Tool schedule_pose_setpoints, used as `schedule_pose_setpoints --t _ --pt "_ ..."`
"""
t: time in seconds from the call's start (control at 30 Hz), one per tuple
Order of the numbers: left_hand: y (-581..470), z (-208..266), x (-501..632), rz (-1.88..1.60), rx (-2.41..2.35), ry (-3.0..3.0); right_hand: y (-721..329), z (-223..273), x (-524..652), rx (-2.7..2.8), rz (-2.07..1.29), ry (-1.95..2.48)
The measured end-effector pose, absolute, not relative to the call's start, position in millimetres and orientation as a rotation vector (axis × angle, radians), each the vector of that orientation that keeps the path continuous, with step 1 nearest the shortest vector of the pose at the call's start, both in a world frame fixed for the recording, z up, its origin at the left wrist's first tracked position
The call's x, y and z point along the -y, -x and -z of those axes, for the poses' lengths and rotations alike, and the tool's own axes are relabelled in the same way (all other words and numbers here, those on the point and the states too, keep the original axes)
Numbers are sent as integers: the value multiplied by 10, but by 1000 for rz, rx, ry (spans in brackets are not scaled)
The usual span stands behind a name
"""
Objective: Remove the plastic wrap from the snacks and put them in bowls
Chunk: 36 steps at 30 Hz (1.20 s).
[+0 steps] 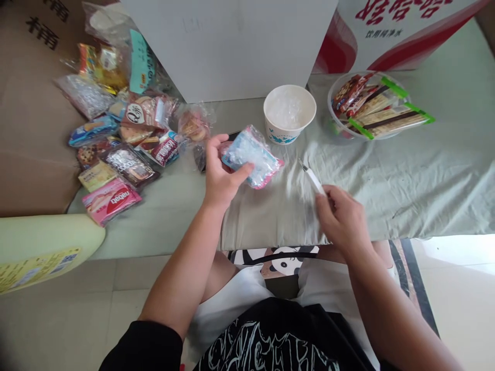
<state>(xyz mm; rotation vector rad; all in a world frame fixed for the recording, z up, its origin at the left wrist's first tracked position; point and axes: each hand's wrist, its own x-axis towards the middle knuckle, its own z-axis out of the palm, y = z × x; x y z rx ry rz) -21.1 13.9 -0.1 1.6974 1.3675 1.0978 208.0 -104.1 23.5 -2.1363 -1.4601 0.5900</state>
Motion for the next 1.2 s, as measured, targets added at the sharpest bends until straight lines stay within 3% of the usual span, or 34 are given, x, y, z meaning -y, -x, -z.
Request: schedule_pose_setpoints --t 0.1,0.2,0.43,0.87,1.2 --pt "175 -77 -36 -1003 -1308 -1817 -2224 -180 913 1559 -167 2153" --pt "147 -95 14 -947 -1313 -1852 -2181 -144 833 1601 -20 2083" --pt "203 -13 -78 -1018 -1444 -1818 -1609 31 809 1924 -358 1554" --pt "450 -58 -111 -946 -1387 -1624 -1958 -35 773 1576 -226 1944" --pt "396 -34 -70 -609 -1242 -2123 -2053 -170 780 1919 -290 1797"
